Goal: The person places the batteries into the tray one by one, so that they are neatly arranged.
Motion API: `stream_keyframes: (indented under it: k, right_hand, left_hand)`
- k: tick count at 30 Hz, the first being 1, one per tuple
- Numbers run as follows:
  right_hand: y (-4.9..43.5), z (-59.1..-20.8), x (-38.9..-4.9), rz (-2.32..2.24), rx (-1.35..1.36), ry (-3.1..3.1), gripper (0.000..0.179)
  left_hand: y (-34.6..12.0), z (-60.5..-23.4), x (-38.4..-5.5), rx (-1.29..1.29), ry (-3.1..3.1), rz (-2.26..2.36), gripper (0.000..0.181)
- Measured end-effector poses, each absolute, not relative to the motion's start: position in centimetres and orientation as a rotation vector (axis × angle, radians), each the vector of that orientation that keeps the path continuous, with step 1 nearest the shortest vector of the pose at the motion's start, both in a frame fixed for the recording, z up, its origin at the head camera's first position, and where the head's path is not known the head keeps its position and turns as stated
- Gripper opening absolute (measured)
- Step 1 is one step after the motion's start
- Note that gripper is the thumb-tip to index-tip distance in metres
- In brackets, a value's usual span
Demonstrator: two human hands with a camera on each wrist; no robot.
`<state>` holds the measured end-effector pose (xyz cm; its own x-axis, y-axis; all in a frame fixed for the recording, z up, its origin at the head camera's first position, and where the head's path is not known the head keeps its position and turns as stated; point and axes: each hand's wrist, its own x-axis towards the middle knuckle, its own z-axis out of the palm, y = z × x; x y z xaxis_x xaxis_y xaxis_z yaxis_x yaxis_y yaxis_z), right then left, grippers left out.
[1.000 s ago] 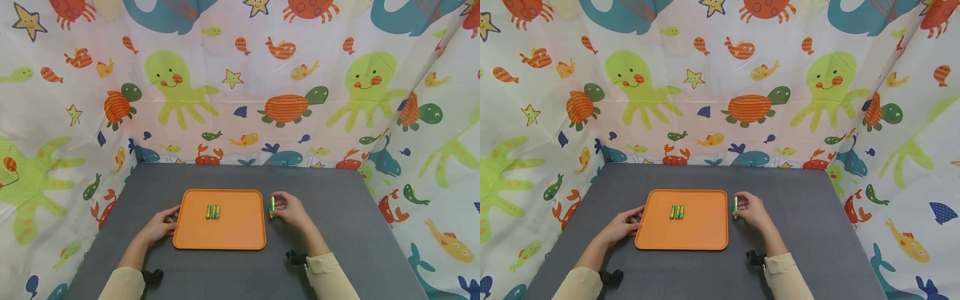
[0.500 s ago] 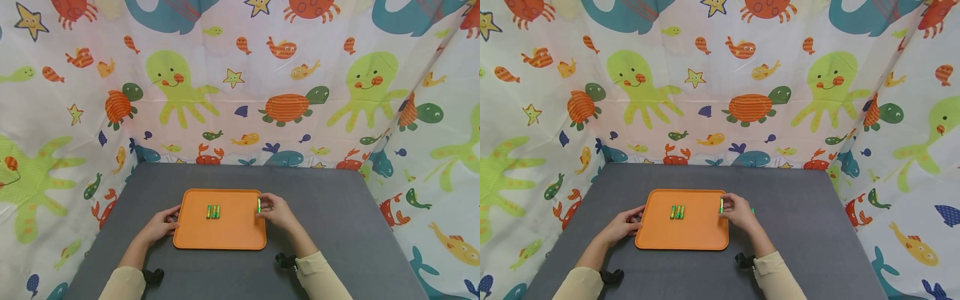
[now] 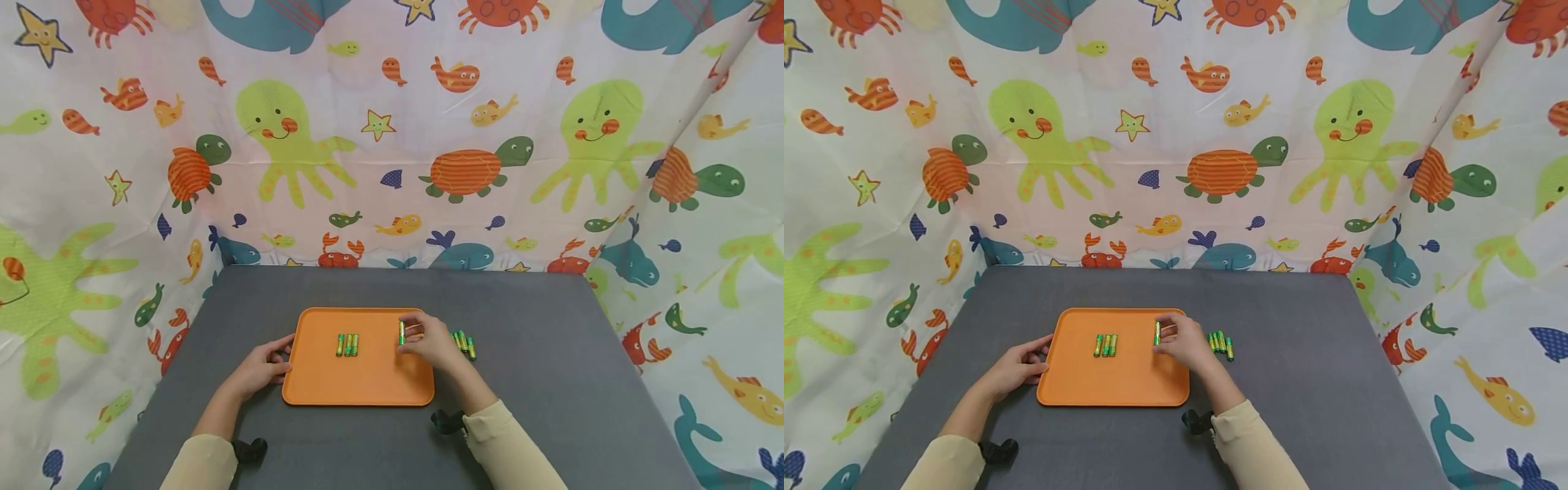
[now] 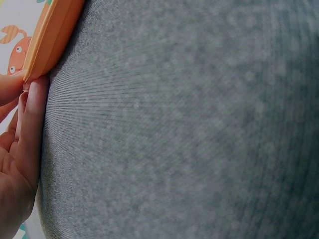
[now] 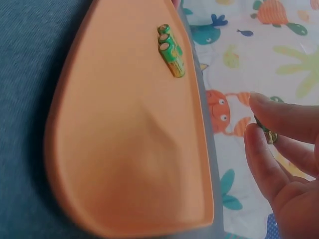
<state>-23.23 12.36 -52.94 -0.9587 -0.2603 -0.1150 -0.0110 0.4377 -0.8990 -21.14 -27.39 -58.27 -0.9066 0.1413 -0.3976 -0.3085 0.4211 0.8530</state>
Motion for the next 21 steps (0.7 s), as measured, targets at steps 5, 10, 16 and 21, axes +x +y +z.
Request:
stream_keyframes:
  k: [5, 10, 16, 21]
  right_hand:
    - [11.3, -53.0, -23.9, -1.537, -0.247, 2.45, 0.06]
    - [9.6, -53.5, -24.6, -1.518, -0.244, 2.437, 0.06]
    - [7.7, -55.3, -25.1, -1.453, -0.253, 2.448, 0.058]
    - [6.1, -56.3, -25.3, -1.434, -0.235, 2.462, 0.056]
  left_hand:
    - [-27.4, -58.3, -21.2, -0.145, 2.271, 1.495, 0.07]
    - [-27.4, -58.2, -21.1, -0.137, 2.285, 1.492, 0.07]
    - [-27.3, -58.2, -21.0, -0.115, 2.262, 1.507, 0.069]
    - [-27.5, -58.3, -21.0, -0.119, 2.262, 1.509, 0.069]
